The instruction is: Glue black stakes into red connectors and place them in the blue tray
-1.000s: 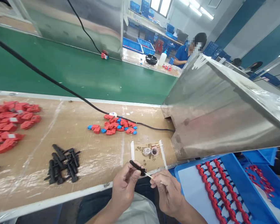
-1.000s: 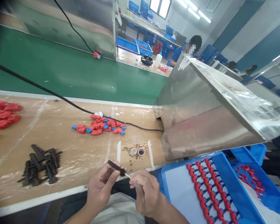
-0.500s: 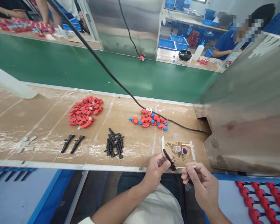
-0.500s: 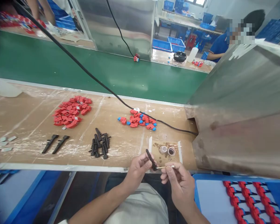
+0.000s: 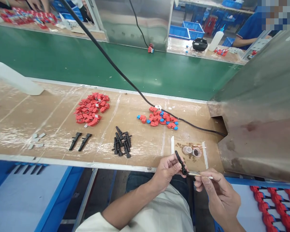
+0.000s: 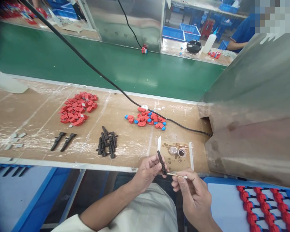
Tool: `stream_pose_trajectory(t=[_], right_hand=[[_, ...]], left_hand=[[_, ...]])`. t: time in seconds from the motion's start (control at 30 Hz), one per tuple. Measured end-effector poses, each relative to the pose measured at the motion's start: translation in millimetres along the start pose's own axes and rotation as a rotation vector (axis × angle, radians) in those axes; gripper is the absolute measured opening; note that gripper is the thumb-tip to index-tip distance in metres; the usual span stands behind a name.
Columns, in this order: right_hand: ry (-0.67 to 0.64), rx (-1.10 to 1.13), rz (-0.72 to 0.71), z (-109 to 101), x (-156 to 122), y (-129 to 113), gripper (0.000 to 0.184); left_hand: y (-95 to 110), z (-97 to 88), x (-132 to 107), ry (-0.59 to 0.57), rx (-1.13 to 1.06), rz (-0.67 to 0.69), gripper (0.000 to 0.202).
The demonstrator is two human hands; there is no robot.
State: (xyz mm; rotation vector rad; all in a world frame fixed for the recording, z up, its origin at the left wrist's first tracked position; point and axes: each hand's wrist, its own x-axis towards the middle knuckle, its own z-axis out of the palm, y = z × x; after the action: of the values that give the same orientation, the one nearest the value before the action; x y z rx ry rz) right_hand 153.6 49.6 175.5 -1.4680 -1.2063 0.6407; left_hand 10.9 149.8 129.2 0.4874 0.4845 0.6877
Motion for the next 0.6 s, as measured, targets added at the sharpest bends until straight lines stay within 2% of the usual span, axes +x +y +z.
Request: stream_pose_trajectory(t=[0.1,0.2,0.3,0.4,0.5,0.6], right_hand=[[-0.074,-0.093,-0.074,1.3,1.7,2.4,0.014],[-0.143,-0.252,-0.209,0.8,5.6,-0.8,0.017],[-0.162,-0.338,-0.287,-6.1,7.8,-4.6,0.018],[-0.008,-0.297,-0.198,-19.1,12.0,-1.3,0.017],[0.167,-0.404,-0.134,-29.7,24.7,12.4,0.011],[0.165,-0.519,-0.121,-30.8,41.3,32.3,0.016]], left_hand=[[-2.0,-1.8,0.2,-0.003,0.032,0.029,0.047],[-4.5,-3.9,0.4,0.011,0.068,0.039,0.047],[-5.4,-7.6,0.4,0.030,0.095,0.061,0.045],[-1.4,-14.7,1.2,0.063,0.106,0.116,0.041],[6.4,-23.6,4.2,0.125,0.084,0.170,0.039],[13.1,-30.2,8.4,0.146,0.048,0.188,0.040]])
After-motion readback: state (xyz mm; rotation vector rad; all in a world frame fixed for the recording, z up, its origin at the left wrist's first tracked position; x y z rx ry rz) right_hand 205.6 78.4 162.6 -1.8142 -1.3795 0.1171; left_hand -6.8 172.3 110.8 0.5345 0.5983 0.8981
